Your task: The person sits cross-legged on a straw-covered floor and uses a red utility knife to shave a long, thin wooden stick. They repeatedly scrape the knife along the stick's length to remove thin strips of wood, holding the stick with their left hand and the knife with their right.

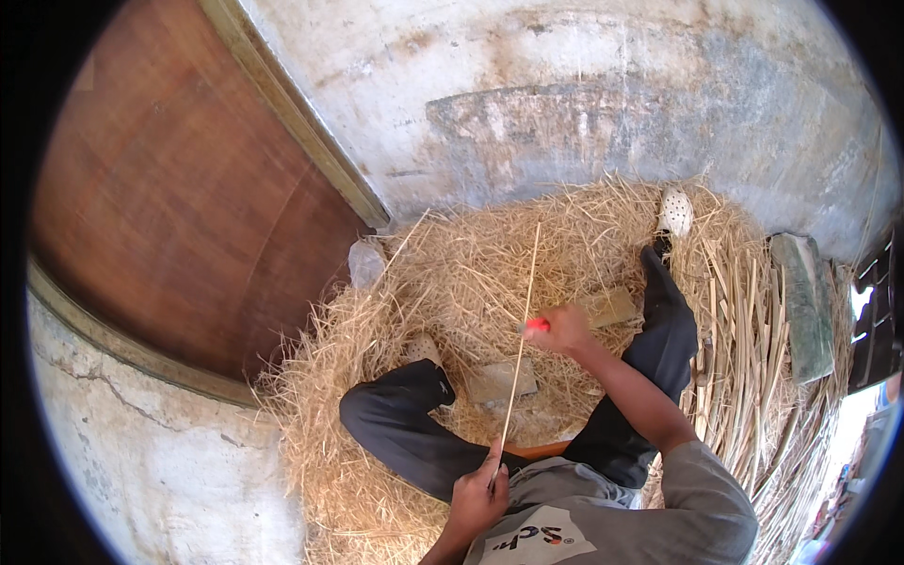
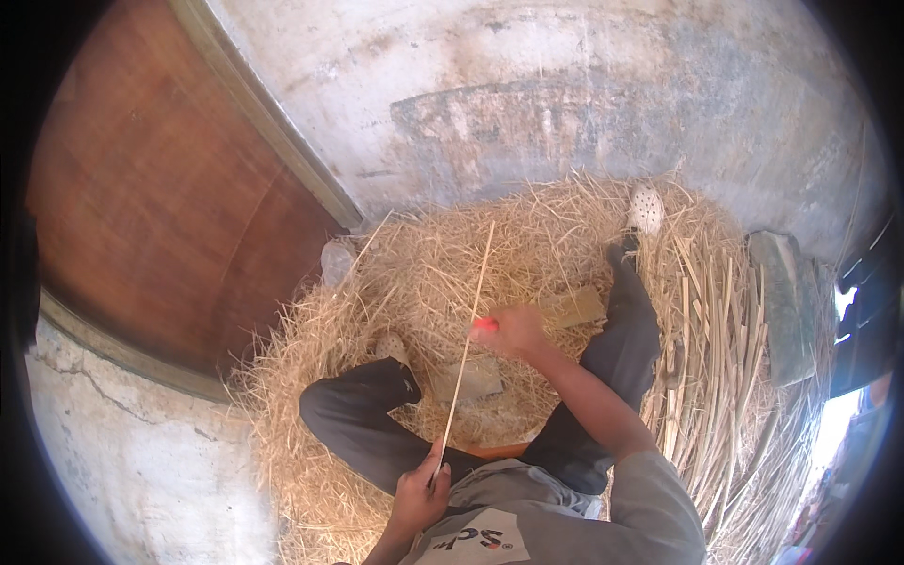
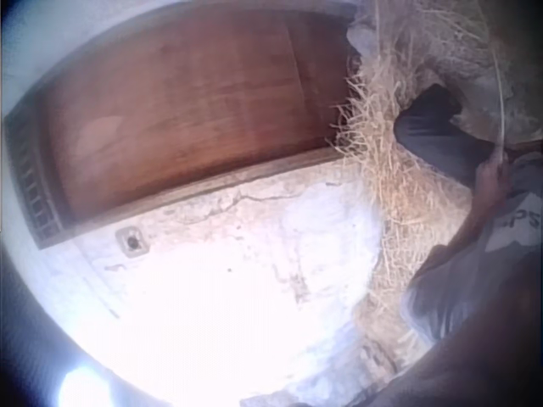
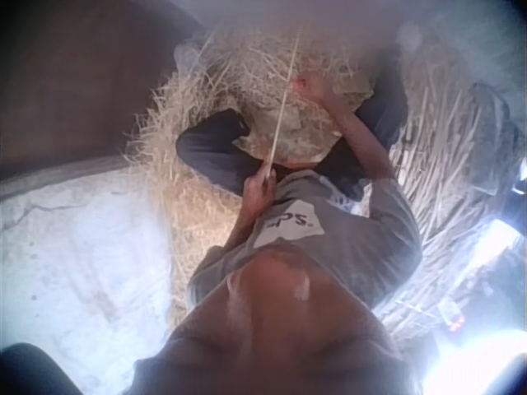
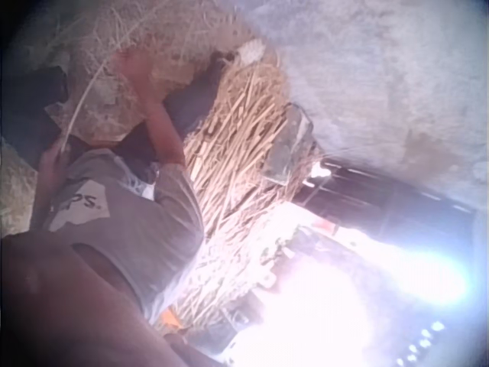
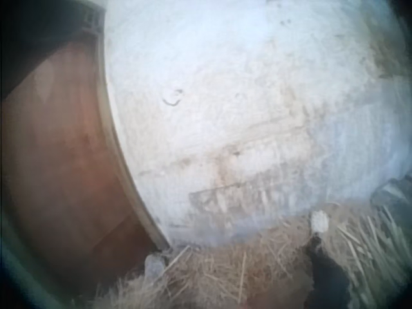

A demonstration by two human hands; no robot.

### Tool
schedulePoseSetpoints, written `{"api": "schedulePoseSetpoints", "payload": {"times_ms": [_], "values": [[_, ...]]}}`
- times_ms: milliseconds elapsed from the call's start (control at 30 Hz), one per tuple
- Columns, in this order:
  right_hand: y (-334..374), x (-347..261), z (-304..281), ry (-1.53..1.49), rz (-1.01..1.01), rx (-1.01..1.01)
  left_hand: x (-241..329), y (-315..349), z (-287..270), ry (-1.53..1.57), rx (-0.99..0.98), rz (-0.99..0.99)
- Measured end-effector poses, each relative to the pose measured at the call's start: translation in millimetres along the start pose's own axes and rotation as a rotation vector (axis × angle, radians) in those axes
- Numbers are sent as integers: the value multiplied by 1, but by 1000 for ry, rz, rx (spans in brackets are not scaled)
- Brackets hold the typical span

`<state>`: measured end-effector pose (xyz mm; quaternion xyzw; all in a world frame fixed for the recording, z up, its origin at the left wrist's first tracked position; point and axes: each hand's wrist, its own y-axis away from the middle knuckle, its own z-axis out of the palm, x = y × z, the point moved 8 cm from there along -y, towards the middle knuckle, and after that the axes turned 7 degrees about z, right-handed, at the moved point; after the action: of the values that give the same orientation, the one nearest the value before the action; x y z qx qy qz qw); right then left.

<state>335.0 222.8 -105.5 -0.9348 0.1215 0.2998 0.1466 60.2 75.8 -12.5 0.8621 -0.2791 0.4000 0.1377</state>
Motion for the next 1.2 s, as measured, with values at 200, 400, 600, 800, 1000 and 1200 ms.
{"api": "schedulePoseSetpoints", "payload": {"times_ms": [200,400,600,800,1000,1200], "values": [[-56,108,-32,-95,444,265,13,20,11,-12,-136,48],[-60,130,-44,-224,697,201,-20,42,14,306,-110,-8],[-32,54,-12,-204,268,-26,-50,10,14,954,0,-304],[53,-78,-12,-76,-85,-271,-42,-38,17,1113,-1,-284],[11,-35,-41,-61,102,-41,-16,-37,27,1201,-62,-348],[34,-48,-32,-90,-61,-58,-15,-33,23,1115,-69,-326]]}}
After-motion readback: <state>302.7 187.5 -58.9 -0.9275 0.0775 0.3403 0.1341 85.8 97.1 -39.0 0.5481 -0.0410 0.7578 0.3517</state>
